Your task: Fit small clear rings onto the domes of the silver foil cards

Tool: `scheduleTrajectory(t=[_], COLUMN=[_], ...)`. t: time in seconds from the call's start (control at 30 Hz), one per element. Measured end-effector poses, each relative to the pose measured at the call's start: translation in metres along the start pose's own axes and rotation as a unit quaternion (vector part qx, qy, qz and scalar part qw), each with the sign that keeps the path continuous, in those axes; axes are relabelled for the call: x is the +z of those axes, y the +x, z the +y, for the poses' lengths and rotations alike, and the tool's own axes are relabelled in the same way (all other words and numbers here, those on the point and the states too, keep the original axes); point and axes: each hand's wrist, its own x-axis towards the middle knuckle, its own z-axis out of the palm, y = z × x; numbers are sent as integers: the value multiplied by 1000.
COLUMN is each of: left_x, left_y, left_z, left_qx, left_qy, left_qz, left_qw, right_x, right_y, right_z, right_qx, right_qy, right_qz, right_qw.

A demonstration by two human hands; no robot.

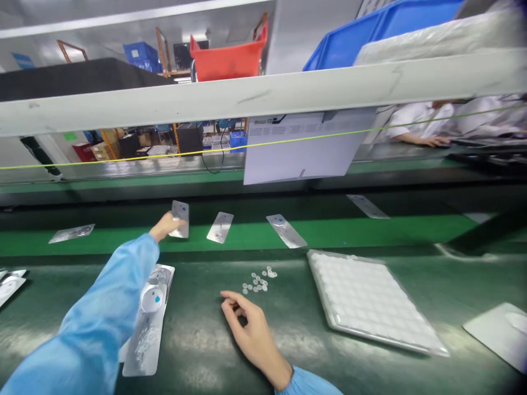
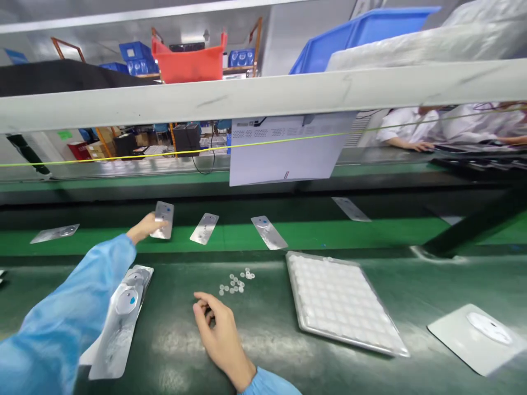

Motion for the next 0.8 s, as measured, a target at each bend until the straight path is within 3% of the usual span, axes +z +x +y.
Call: scheduleTrajectory(t=[0.1, 0.17, 0.23, 0.3, 0.4, 0.5, 0.63, 0.7, 0.8], left_x=[25, 40, 50, 55, 59, 61, 63, 63, 65], left_y=[-59, -103, -138, -159, -167, -166, -169, -171, -173], left_z=[-16, -33, -49, -58, -60, -58, -61, -66, -73], left_qx=[-8, -28, -60, -66, -79, -125, -150, -149, -132], left_qy=[-20, -81, -145, -206, -302, -367, -367, -351, -302], left_qz=[-61, -111, -108, -70, -31, -47, -49, -51, -55], left_qw=[998, 990, 982, 974, 949, 921, 917, 923, 943], right_x=[5, 6, 7, 8, 10, 13, 13, 11, 5], right_y=[3, 0, -10, -25, -50, -65, -71, -72, -69], right_z=[-8, -12, -13, -11, -9, -12, -19, -21, -24], right_qx=[98, 104, 93, 93, 108, 104, 105, 121, 85], right_qy=[109, 143, 129, 99, 58, 13, 19, 38, -14], right_qz=[-40, -73, -96, -113, -131, -126, -133, -97, 27], right_qw=[988, 982, 983, 984, 984, 987, 985, 987, 996])
